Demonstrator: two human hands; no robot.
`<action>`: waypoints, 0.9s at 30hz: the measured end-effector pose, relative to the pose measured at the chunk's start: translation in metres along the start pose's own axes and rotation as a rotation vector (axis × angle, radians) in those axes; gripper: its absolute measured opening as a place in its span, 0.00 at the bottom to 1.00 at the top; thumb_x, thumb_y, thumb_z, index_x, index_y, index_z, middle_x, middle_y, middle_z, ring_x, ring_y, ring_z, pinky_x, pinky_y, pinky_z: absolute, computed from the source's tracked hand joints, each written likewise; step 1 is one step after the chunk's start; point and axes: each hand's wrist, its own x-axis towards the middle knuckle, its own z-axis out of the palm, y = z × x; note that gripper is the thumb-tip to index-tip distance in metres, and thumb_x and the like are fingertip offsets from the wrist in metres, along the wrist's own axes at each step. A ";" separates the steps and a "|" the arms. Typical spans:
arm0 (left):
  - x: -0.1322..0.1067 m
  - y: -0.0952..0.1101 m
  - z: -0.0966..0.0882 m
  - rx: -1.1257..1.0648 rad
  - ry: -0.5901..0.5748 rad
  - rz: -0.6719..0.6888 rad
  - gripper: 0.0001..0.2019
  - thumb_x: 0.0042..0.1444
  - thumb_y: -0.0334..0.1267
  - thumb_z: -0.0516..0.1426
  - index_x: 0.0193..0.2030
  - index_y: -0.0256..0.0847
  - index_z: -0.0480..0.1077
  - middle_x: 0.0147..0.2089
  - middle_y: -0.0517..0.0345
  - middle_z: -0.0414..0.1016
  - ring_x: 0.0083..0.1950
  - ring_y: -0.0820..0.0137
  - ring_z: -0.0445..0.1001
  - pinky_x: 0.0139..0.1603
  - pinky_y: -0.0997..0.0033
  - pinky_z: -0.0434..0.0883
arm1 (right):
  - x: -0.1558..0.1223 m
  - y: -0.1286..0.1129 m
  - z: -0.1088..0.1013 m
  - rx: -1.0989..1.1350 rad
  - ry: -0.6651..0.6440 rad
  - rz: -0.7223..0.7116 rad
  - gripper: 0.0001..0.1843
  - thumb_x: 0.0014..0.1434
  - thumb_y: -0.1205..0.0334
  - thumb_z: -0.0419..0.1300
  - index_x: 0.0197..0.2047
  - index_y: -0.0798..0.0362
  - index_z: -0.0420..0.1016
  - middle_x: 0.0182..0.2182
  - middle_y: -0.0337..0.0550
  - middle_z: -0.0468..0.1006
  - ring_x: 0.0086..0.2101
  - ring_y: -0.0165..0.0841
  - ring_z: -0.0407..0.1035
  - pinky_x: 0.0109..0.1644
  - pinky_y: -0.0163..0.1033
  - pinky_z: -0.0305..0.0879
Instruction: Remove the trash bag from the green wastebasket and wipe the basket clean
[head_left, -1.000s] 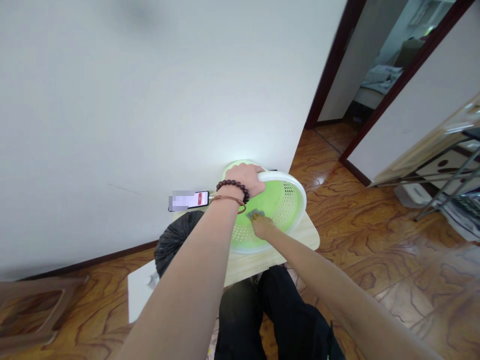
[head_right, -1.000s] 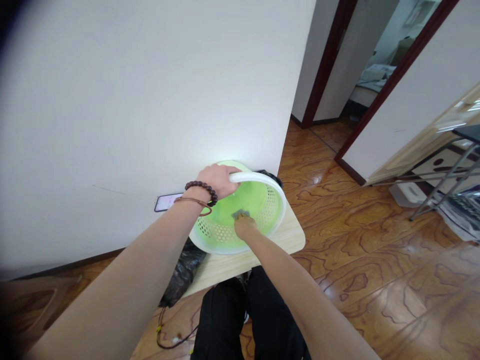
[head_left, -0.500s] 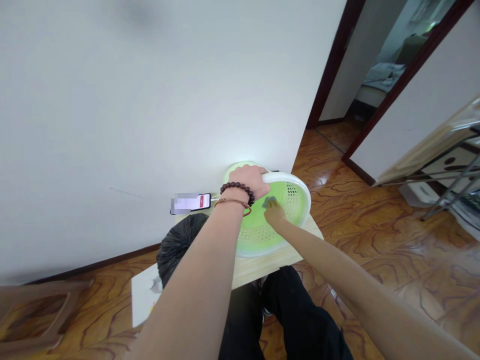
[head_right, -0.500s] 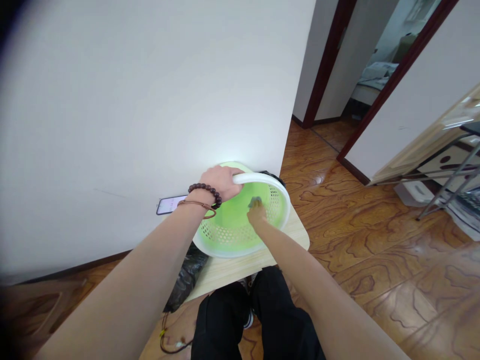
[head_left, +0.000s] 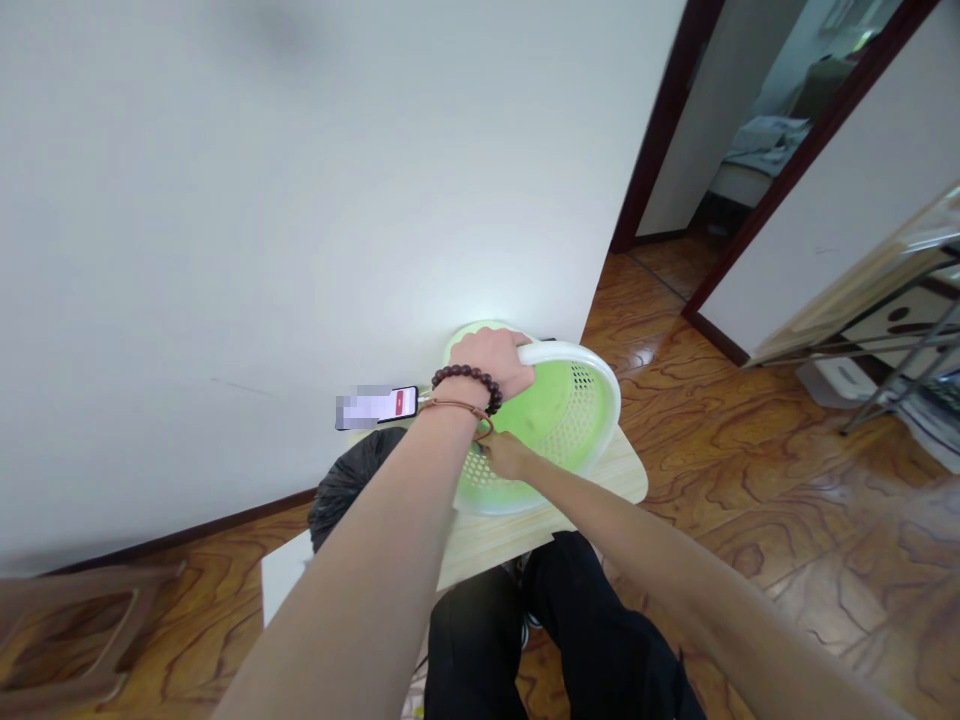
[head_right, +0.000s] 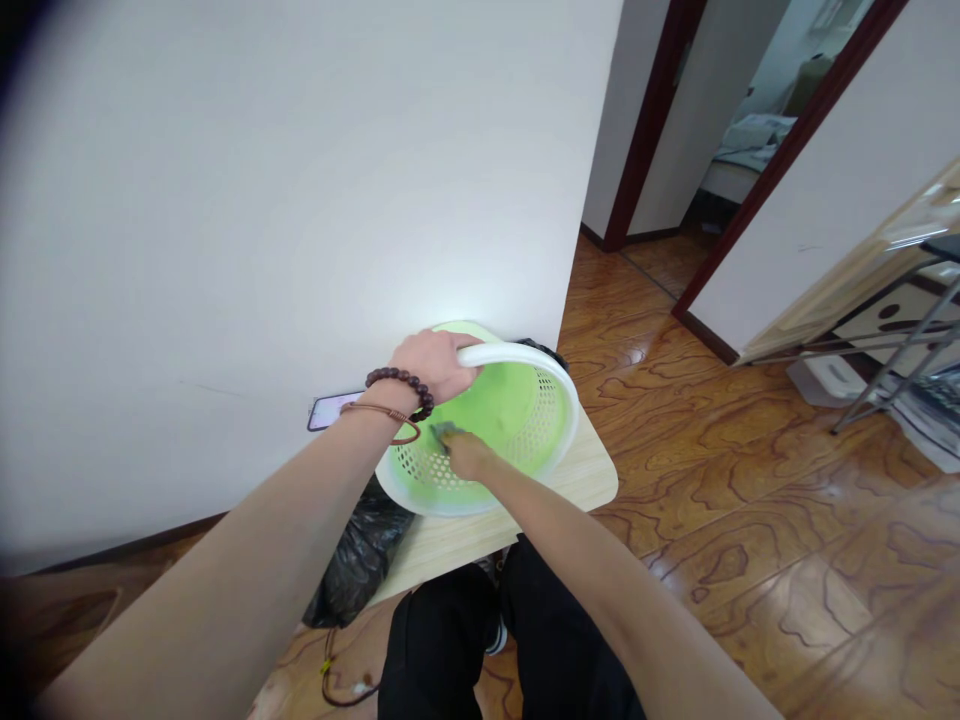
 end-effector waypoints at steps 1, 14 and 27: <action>-0.001 0.002 -0.001 -0.007 -0.002 0.001 0.20 0.48 0.49 0.50 0.49 0.58 0.70 0.39 0.57 0.76 0.38 0.62 0.73 0.38 0.64 0.68 | -0.011 0.014 -0.002 -0.014 0.002 -0.003 0.28 0.56 0.74 0.46 0.60 0.56 0.59 0.56 0.48 0.65 0.53 0.36 0.62 0.54 0.38 0.58; -0.031 -0.021 -0.015 0.085 0.106 -0.291 0.34 0.50 0.64 0.40 0.42 0.37 0.72 0.36 0.42 0.76 0.39 0.56 0.74 0.38 0.62 0.69 | -0.058 0.063 -0.050 -0.315 0.042 0.184 0.21 0.58 0.72 0.45 0.50 0.66 0.72 0.55 0.60 0.65 0.58 0.43 0.52 0.62 0.46 0.45; 0.004 -0.023 -0.033 0.040 0.067 0.250 0.30 0.45 0.32 0.50 0.59 0.42 0.59 0.60 0.54 0.64 0.61 0.64 0.61 0.59 0.66 0.58 | -0.042 0.062 -0.048 -0.268 -0.012 0.232 0.20 0.57 0.73 0.47 0.50 0.64 0.73 0.54 0.58 0.67 0.57 0.41 0.55 0.62 0.44 0.47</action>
